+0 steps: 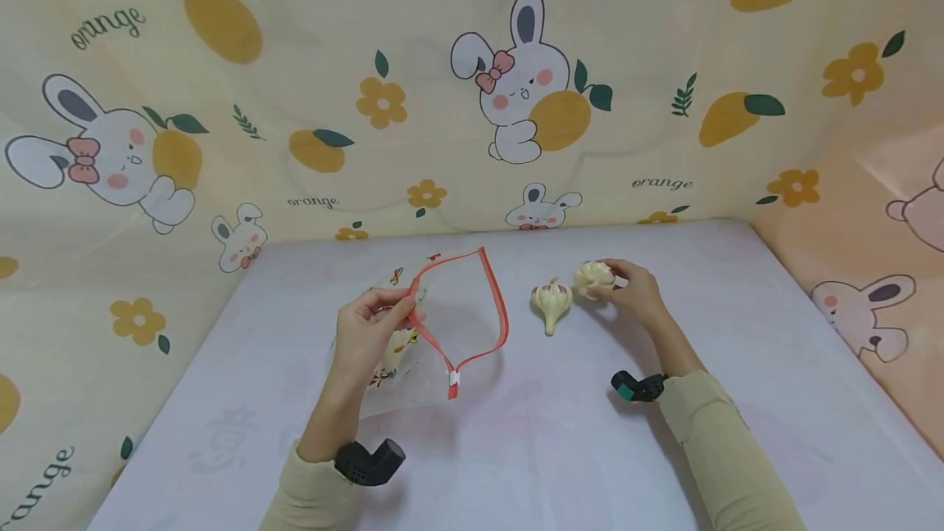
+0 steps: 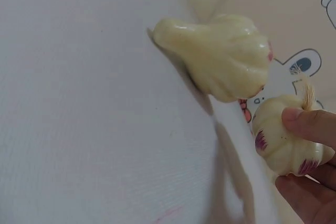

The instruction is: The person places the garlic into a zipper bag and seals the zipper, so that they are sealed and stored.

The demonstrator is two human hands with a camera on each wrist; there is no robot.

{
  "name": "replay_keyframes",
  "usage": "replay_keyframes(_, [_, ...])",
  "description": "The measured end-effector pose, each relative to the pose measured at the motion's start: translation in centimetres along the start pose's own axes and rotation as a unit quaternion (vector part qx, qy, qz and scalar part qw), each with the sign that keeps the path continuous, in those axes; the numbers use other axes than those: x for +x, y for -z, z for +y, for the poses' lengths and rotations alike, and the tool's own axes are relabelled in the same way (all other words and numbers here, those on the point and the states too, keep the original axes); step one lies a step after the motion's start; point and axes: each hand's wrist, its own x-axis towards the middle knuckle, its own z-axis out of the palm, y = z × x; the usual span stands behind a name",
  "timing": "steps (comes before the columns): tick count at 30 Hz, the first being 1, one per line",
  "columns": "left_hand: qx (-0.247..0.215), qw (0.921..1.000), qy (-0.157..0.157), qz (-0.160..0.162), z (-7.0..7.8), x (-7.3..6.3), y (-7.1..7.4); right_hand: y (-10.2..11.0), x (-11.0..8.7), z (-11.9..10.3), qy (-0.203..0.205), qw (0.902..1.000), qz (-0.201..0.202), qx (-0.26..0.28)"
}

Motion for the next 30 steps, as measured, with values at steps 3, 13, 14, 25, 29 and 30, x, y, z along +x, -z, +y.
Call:
replay_keyframes(3, [0.0,1.0,0.001,-0.001,0.0,0.0,0.0,0.1,-0.1,-0.2,0.005,1.0,0.004,-0.002])
replay_keyframes(13, [0.0,1.0,-0.001,-0.003,0.2,-0.1,-0.1,0.4,-0.3,-0.3,0.015,0.9998,0.011,-0.007])
replay_keyframes(14, [0.001,1.0,0.0,-0.003,0.2,-0.1,-0.1,0.5,-0.3,-0.4,0.018,0.9997,0.012,-0.008])
replay_keyframes(25, [0.005,1.0,-0.001,-0.005,0.1,-0.1,-0.1,0.8,-0.7,-1.2,0.023,0.9996,0.002,0.014])
replay_keyframes(29, [0.003,1.0,-0.001,-0.005,0.1,-0.1,-0.1,0.8,-0.8,-1.6,0.026,0.9995,0.0,0.02])
replay_keyframes(30, [0.003,1.0,0.0,-0.005,0.1,-0.1,-0.1,0.8,-0.9,-1.7,0.028,0.9994,0.0,0.021])
